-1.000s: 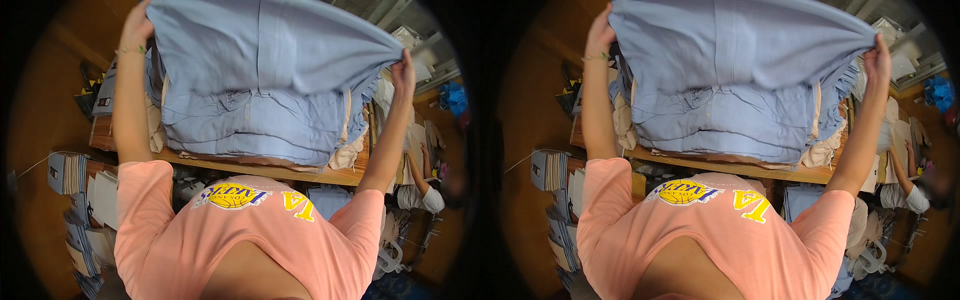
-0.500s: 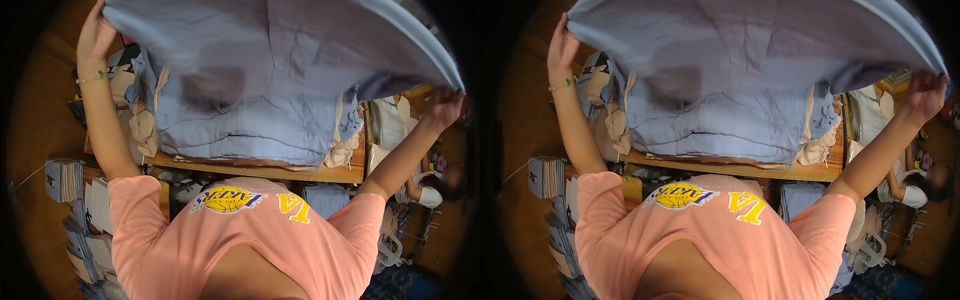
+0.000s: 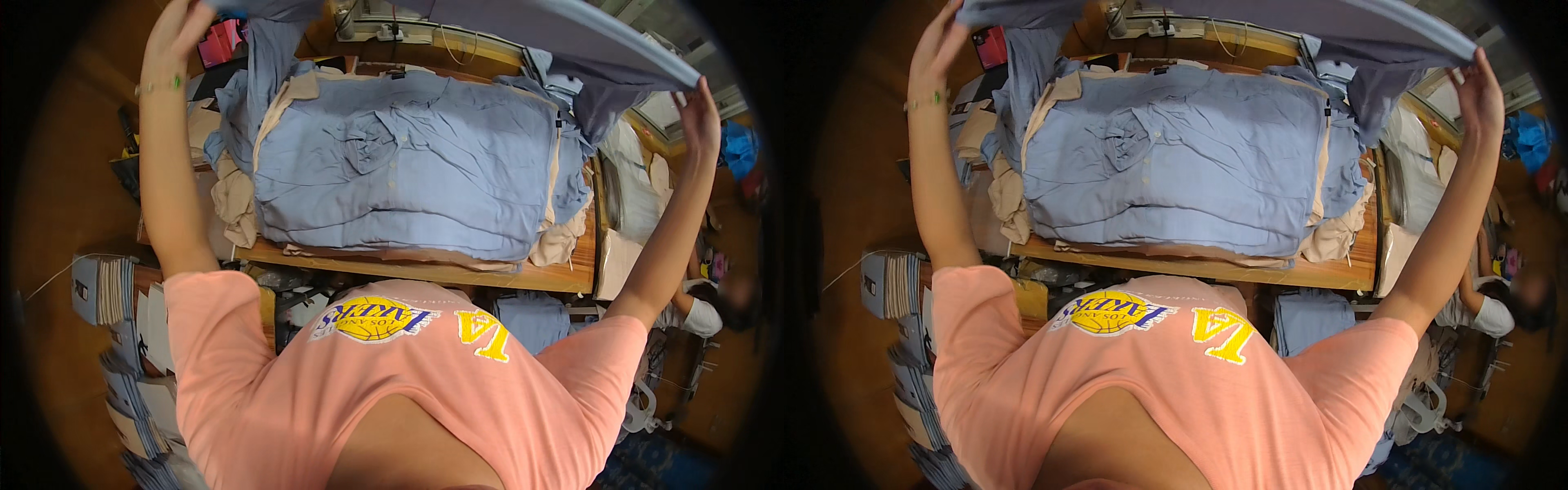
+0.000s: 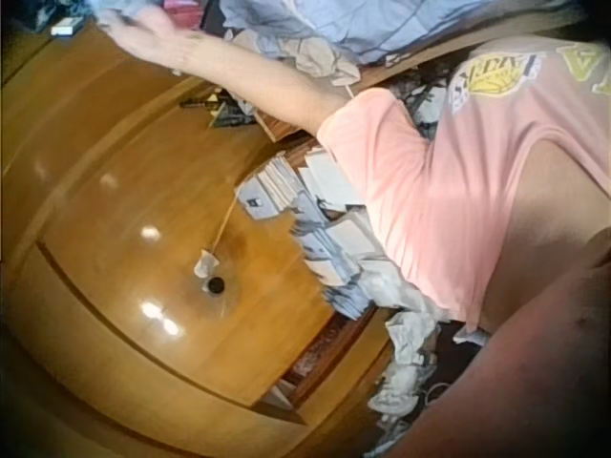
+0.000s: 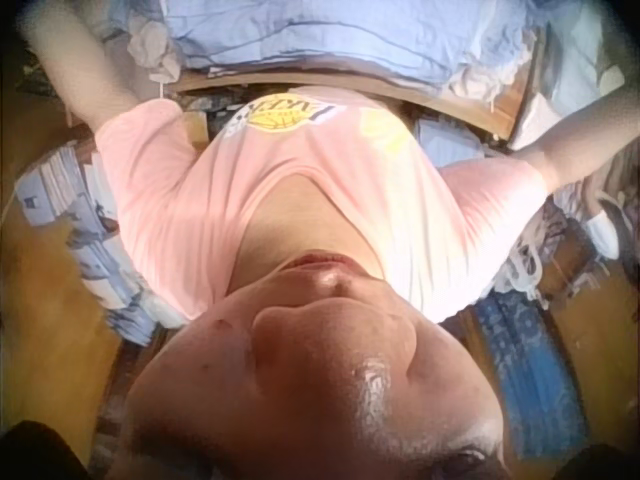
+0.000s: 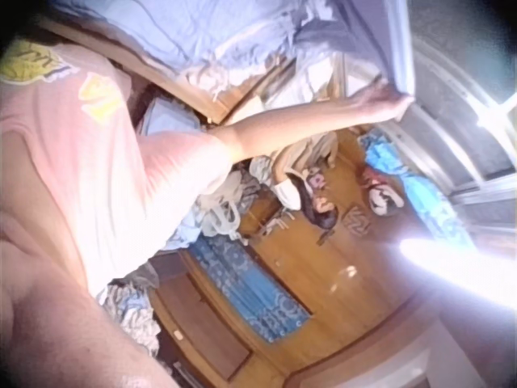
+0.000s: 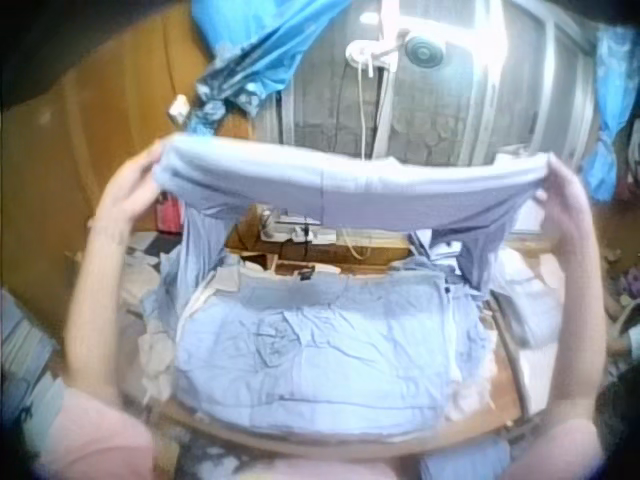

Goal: The person buttons several shirts one at a time on a work table, smoothing the fabric and aligning the plackets before fastening the buttons.

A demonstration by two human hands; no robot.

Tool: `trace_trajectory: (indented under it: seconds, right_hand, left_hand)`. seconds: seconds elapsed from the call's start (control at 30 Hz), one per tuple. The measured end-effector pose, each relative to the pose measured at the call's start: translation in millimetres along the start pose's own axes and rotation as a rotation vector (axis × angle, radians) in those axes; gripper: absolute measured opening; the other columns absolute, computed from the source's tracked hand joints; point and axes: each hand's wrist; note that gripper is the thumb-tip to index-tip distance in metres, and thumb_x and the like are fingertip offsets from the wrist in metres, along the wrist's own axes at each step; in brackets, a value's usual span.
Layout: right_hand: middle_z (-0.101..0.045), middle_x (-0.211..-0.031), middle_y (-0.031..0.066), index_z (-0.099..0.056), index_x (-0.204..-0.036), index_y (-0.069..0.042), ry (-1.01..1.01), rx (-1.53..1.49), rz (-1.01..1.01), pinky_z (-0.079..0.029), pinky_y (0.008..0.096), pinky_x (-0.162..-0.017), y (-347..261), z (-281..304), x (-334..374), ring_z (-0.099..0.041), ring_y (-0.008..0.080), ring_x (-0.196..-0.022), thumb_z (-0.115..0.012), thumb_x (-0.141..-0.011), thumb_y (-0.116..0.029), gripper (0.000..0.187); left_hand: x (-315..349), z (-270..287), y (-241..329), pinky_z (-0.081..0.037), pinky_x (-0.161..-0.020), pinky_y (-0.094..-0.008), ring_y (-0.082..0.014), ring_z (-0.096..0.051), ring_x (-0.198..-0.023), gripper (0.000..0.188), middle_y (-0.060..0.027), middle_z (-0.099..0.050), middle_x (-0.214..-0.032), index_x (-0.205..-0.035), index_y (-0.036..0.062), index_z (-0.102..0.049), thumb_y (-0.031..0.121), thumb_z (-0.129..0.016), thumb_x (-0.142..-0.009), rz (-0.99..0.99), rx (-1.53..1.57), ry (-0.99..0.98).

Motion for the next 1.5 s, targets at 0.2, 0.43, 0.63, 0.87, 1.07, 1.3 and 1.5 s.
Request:
trace_trajectory:
  seconds: [0.2,0.43,0.63,0.87,1.07,1.3,1.5]
  right_hand:
    - [-0.058,-0.112,0.0058,-0.055,-0.112,-0.002,-0.062,0.393,-0.347,-0.037,0.0338,-0.093,123,82,136,-0.05,0.0166,-0.107,-0.06,-0.081,-0.033,0.043]
    - [-0.06,-0.101,0.0053,-0.06,-0.101,-0.002,0.088,0.244,-0.46,-0.037,0.0345,-0.089,176,110,236,-0.054,0.0155,-0.096,-0.057,-0.087,-0.023,0.026]
    - [-0.06,-0.108,0.0107,-0.058,-0.107,0.005,-0.072,0.308,-0.4,-0.034,0.0322,-0.095,99,144,282,-0.053,0.0173,-0.102,-0.058,-0.085,-0.017,0.032]
    - [-0.06,-0.088,0.0022,-0.062,-0.097,0.003,-0.333,0.894,-0.636,-0.039,0.0228,-0.077,119,109,306,-0.051,0.0126,-0.083,-0.06,-0.084,-0.017,0.025]
    - [-0.064,-0.093,0.0053,-0.065,-0.096,-0.003,-0.541,0.77,-0.047,-0.041,0.024,-0.076,190,-65,218,-0.056,0.0123,-0.085,-0.055,-0.087,-0.015,0.018]
    - [-0.061,-0.085,0.0062,-0.066,-0.085,-0.005,-0.624,0.844,0.377,-0.044,0.0328,-0.071,261,-134,186,-0.054,0.0248,-0.08,-0.065,-0.077,-0.016,0.013]
    - [-0.058,-0.078,0.0044,-0.062,-0.079,-0.004,-0.711,0.704,0.156,-0.042,0.0305,-0.066,259,-136,173,-0.051,0.02,-0.072,-0.065,-0.077,-0.016,0.013]
  left_hand:
    - [156,65,-67,-0.036,-0.055,-0.0159,-0.0028,-0.045,-0.066,0.03,0.0046,-0.049,-0.081,-0.107,0.0085,-0.049,0.013,-0.063,-0.081,0.377,-0.406,0.251]
    - [262,58,-84,-0.034,-0.066,-0.0187,-0.0042,-0.044,-0.069,0.002,0.0032,-0.052,-0.079,-0.084,0.007,-0.055,0.006,-0.055,-0.085,0.467,-0.555,0.316]
    - [307,52,-13,-0.037,-0.071,-0.0198,-0.0061,-0.048,-0.075,0.002,0.002,-0.052,-0.079,-0.082,0.0044,-0.055,0.003,-0.055,-0.084,0.49,-0.541,0.266]
    - [320,13,-53,-0.041,-0.081,-0.0255,-0.0144,-0.055,-0.089,0.024,-0.0069,-0.06,-0.096,-0.102,-0.0018,-0.055,0.006,-0.059,-0.08,1.02,-1.034,-0.103]
    - [181,-59,-140,-0.039,-0.089,-0.0281,-0.0197,-0.053,-0.102,0.023,-0.0092,-0.06,-0.104,-0.103,0.0006,-0.059,0.015,-0.056,-0.085,0.301,-1.072,-0.301]
    - [134,-86,-213,-0.041,-0.079,-0.0287,-0.0204,-0.053,-0.085,0.022,-0.0069,-0.061,-0.086,-0.089,0.002,-0.062,0.022,-0.062,-0.079,0.065,-1.2,-0.424]
    - [121,-95,-221,-0.04,-0.072,-0.0276,-0.0171,-0.049,-0.074,0.021,-0.0045,-0.06,-0.074,-0.078,0.0029,-0.062,0.023,-0.066,-0.076,0.153,-1.191,-0.415]
Point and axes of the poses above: each hand's wrist, its own x-axis away from the middle knuckle, its own z-axis out of the back of the hand, y = z × x
